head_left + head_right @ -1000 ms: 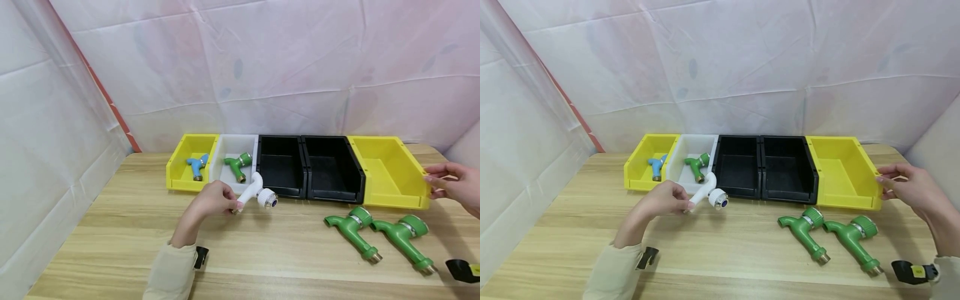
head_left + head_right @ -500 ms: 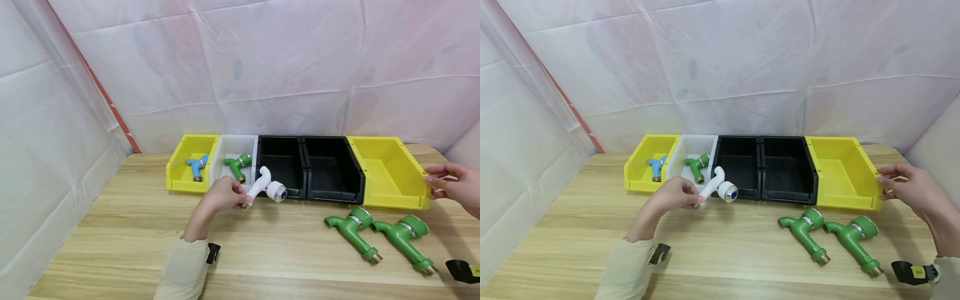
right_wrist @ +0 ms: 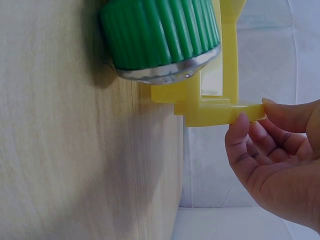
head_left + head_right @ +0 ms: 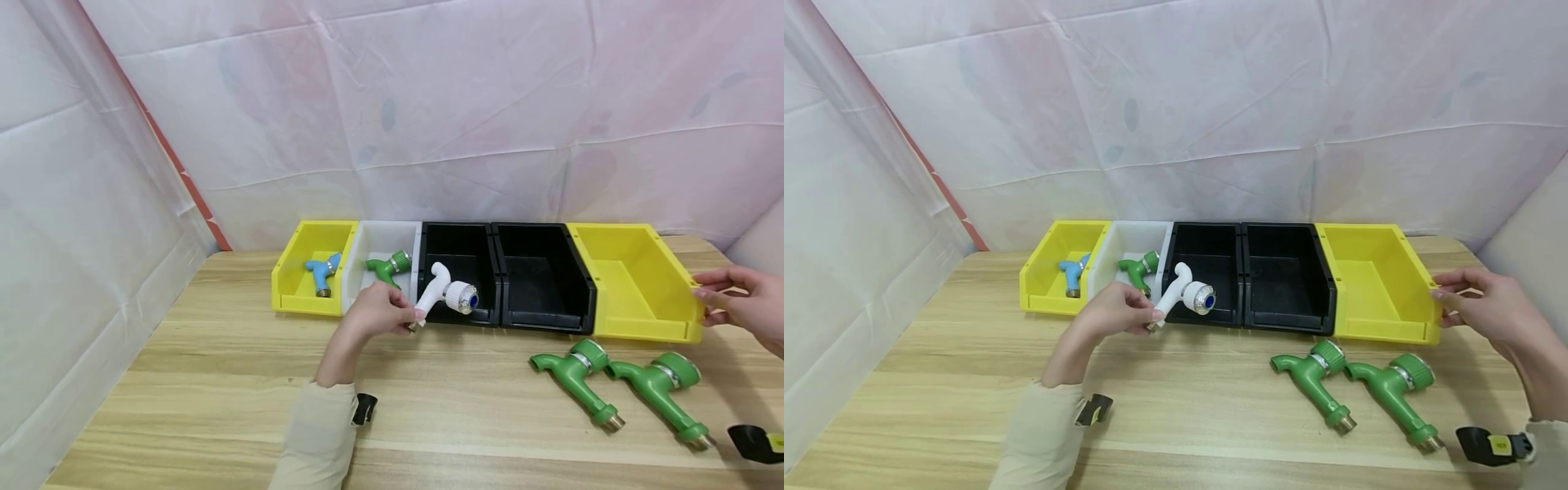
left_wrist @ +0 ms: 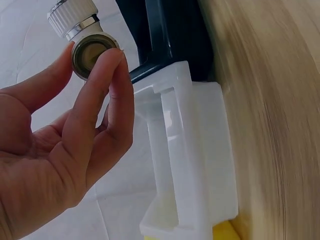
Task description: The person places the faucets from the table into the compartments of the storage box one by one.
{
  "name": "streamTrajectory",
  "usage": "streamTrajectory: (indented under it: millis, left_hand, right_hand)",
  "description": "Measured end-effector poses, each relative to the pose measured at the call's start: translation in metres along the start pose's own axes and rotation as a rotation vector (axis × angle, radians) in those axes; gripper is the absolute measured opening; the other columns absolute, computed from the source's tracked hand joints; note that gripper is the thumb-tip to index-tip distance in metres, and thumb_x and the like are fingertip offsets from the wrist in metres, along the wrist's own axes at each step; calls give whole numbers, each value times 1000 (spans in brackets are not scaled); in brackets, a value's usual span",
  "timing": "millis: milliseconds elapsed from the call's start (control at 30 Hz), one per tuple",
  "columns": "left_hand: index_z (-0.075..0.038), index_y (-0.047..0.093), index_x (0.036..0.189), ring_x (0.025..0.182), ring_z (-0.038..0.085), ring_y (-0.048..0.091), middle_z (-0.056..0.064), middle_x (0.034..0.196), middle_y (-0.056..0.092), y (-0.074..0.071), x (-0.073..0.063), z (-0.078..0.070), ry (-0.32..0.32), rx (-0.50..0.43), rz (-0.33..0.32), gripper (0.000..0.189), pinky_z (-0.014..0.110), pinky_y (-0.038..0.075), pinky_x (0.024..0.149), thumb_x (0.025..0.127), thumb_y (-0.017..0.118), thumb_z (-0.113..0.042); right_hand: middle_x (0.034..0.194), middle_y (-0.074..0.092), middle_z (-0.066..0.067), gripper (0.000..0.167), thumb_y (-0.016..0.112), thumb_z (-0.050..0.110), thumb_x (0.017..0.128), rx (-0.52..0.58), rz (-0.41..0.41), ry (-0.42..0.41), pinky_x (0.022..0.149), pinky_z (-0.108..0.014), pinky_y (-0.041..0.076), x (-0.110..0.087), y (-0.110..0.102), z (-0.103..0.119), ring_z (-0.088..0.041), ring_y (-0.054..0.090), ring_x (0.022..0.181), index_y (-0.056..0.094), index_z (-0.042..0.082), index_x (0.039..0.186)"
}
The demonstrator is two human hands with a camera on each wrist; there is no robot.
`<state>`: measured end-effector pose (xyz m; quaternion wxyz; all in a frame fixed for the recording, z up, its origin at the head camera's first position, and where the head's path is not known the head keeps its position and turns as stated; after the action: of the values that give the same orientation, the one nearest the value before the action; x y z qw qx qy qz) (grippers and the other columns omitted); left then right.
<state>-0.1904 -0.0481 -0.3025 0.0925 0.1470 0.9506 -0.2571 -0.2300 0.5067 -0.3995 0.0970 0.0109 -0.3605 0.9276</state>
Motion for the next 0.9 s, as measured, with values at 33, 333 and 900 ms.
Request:
streamTrajectory:
  millis: [33, 333, 900]
  left_hand:
    - [1, 68, 77, 66, 26, 67, 6, 72, 64, 1, 1, 0, 3, -5, -1, 13, 28, 53, 66, 78, 73, -11]
    - [0, 69, 76, 61, 20, 65, 6, 69, 64, 8, 9, -8, 20, -16, -24, 13, 31, 54, 65, 78, 73, -12]
    - [5, 68, 80, 58, 19, 65, 10, 75, 64, 22, 22, -16, 9, -127, -76, 14, 31, 55, 61, 79, 72, -9]
  right_hand:
    - [91, 44, -4, 9, 48, 16, 96, -2, 0, 0, 56, -32, 54, 0, 0, 0, -8, 57, 65, 48, 17, 105]
    - [92, 44, -7, 10, 49, 18, 95, 3, -2, 8, 56, -32, 54, 0, 0, -3, -8, 57, 65, 48, 17, 105]
    - [96, 38, -14, 10, 46, 16, 96, -34, -3, 20, 58, -31, 54, 1, 1, 0, -9, 56, 66, 47, 13, 106]
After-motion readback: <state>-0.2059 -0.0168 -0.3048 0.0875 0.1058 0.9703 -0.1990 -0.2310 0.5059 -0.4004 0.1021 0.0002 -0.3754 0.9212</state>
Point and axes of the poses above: each hand's wrist, its own x-axis towards the middle knuckle, its own y-axis out of the palm, z = x × y, the point moved 4 cm from there along x, towards the middle knuckle
